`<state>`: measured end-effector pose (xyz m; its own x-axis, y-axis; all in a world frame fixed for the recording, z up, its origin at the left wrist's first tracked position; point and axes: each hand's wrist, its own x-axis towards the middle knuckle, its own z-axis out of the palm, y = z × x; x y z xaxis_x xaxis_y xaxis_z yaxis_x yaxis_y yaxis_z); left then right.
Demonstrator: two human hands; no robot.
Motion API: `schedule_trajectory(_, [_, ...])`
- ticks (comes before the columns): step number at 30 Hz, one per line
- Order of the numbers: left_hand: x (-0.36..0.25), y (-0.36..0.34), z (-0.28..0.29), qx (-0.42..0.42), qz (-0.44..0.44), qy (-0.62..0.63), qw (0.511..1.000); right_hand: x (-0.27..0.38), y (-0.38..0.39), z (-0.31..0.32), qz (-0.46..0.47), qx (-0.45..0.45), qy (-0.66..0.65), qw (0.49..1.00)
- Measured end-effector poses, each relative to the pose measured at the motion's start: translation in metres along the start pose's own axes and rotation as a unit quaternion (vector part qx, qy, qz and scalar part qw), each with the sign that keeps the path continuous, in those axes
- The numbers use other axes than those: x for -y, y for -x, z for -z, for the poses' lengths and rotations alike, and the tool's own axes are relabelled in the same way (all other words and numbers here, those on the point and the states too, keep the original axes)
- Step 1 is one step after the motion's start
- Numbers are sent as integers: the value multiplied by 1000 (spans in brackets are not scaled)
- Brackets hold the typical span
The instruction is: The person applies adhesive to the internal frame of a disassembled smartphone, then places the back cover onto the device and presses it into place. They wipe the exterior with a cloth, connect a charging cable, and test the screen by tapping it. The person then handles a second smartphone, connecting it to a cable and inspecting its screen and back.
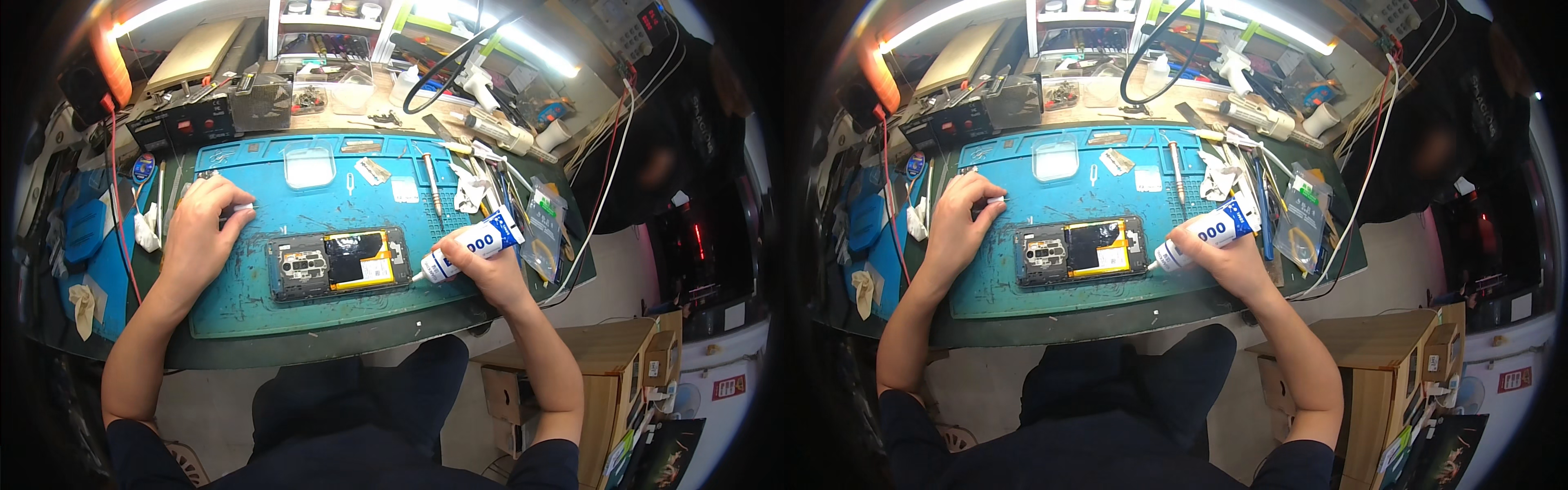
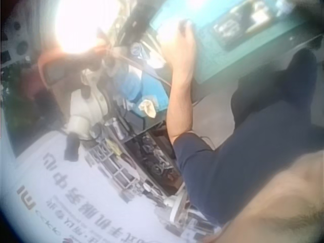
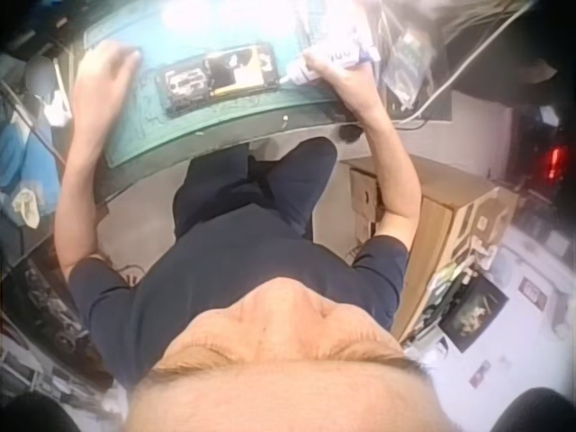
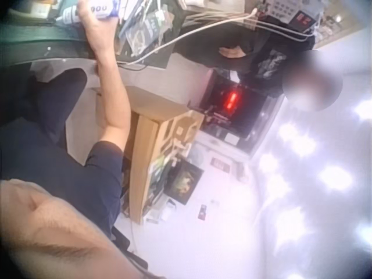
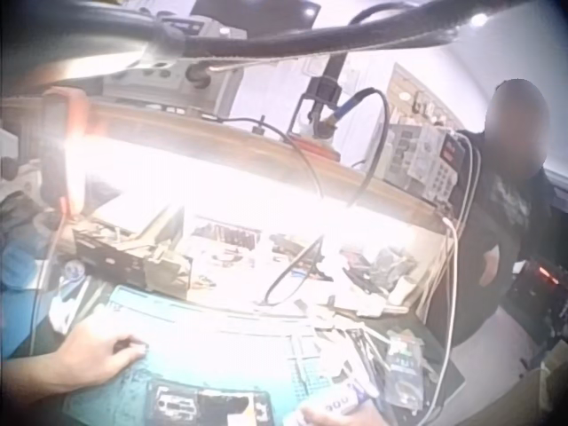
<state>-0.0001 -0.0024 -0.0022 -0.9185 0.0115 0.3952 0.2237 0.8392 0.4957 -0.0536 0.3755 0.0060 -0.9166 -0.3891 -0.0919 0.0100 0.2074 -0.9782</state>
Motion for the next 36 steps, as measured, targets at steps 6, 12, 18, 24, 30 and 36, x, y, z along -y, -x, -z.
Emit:
schedule_trajectory(6, [5, 2, 0, 4, -29, -15, 999, -6, 15, -8, 23, 10, -129, 991])
schedule_trajectory(12, [9, 4, 1, -37, -76, -8, 996, -3, 69, -75, 178, -19, -85, 980])
schedule_trajectory(18, [12, 8, -4, -54, -53, -10, 997, -1, 66, -156, 424, -41, 238, 873])
schedule_trajectory(24, [14, 10, -5, -62, -54, -13, 996, 1, 49, -174, 464, -82, 319, 822])
schedule_trajectory(30, [14, 9, -6, -68, -60, -14, 996, -2, 46, -176, 465, -75, 326, 820])
schedule_trajectory(36, [14, 9, -5, -64, -53, -15, 996, -1, 46, -176, 461, -73, 324, 823])
